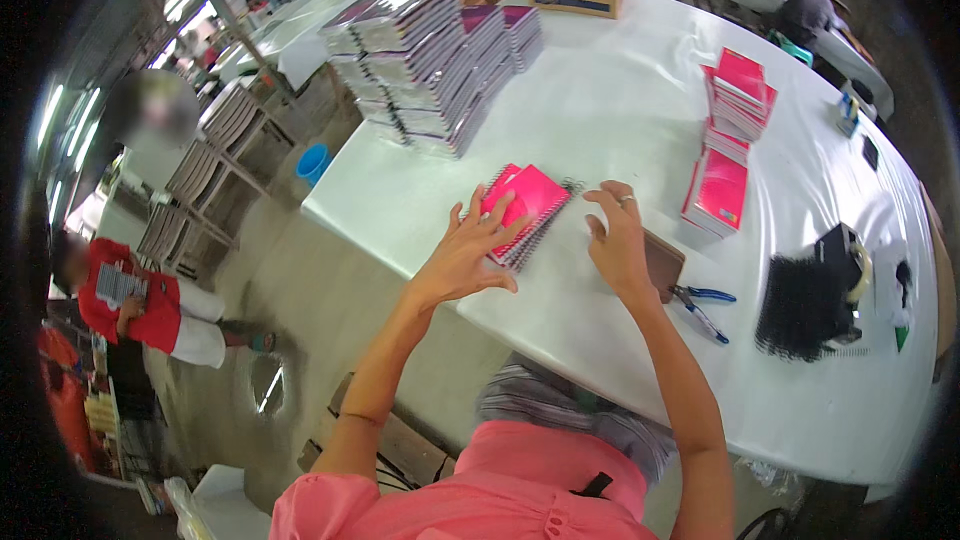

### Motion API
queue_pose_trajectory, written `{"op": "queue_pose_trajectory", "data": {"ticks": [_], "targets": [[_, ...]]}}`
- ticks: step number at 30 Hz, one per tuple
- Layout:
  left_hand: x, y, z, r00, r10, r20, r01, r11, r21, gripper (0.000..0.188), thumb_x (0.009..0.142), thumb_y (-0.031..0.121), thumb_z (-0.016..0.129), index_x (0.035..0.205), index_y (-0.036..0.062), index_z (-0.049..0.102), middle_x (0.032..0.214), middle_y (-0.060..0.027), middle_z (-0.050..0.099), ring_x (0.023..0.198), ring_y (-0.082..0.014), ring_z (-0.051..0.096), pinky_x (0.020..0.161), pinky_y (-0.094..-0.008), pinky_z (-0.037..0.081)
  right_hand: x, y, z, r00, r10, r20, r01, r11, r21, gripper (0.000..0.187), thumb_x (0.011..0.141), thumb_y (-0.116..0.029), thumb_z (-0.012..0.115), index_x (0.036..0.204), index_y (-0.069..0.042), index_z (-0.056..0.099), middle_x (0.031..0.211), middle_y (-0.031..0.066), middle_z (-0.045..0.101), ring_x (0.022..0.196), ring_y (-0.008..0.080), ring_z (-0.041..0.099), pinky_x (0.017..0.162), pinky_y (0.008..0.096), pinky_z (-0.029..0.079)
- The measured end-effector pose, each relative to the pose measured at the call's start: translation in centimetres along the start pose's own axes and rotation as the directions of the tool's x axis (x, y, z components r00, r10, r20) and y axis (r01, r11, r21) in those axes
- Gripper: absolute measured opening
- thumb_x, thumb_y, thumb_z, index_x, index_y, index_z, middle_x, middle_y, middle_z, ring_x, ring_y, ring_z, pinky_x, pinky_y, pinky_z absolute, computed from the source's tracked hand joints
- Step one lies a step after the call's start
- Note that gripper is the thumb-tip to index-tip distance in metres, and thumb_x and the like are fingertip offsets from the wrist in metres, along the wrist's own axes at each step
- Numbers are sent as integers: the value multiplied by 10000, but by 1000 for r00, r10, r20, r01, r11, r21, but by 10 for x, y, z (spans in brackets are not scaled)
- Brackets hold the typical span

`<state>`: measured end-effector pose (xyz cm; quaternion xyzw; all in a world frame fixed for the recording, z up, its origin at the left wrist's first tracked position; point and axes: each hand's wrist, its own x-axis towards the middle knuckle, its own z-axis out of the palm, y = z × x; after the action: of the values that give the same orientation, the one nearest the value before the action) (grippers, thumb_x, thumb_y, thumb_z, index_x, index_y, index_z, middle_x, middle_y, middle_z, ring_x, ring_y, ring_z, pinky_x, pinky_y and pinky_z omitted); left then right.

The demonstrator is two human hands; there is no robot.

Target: The person uses pliers to cut the ends of spiral bindings on a stack of notebooks and then moves the stack on the table.

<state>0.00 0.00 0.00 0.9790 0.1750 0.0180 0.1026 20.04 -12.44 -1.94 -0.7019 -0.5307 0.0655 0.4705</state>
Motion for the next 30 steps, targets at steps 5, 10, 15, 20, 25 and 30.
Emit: {"op": "queue_pose_trajectory", "data": {"ticks": [5,10,15,20,25,30], "targets": [[-10,-67,3,708,-453,-543,82,815,-573,611,853,329,640,1374,103,412,1417,-154,391,1353,-409,247,1071,-450,276,8,-51,26,934,-328,-142,304,938,-168,314,730,99,565,1017,-28,582,1121,167,503,1000,325,506,843,426,403],[-38,-124,27,601,-649,-466,335,734,-590,573,900,294,569,1375,41,373,1381,-257,389,1316,-442,302,1075,-413,273,13,-67,68,895,-445,39,443,876,-192,291,730,56,575,1008,-27,596,1144,159,516,1059,320,481,855,440,390],[-63,-113,35,512,-676,-530,130,671,-730,595,913,296,557,1389,11,341,1391,-257,382,1326,-357,332,1069,-373,280,32,-79,100,811,-548,207,583,788,-197,233,796,-119,627,1013,-37,608,1122,121,546,1104,272,462,894,410,362],[-88,-69,29,415,-767,-489,11,542,-840,598,929,256,547,1407,-6,300,1414,-220,373,1336,-244,324,1067,-328,267,52,-93,110,809,-519,275,568,811,-141,252,834,-198,625,1031,-40,611,1104,118,552,1076,262,488,889,402,372],[-128,-41,35,306,-803,-511,-77,514,-854,626,948,251,524,1423,-36,234,1468,-158,304,1329,-175,312,1059,-286,258,56,-99,117,839,-429,334,465,885,-32,263,888,-230,581,1082,-52,582,1126,112,540,1050,290,503,890,408,395],[-159,-15,42,333,-845,-419,-5,443,-897,586,960,210,493,1419,-44,230,1489,-155,255,1366,-200,257,1093,-303,206,54,-97,122,833,-399,383,397,914,89,283,907,-245,563,1103,-40,566,1121,132,533,1025,311,504,869,397,412]]}}
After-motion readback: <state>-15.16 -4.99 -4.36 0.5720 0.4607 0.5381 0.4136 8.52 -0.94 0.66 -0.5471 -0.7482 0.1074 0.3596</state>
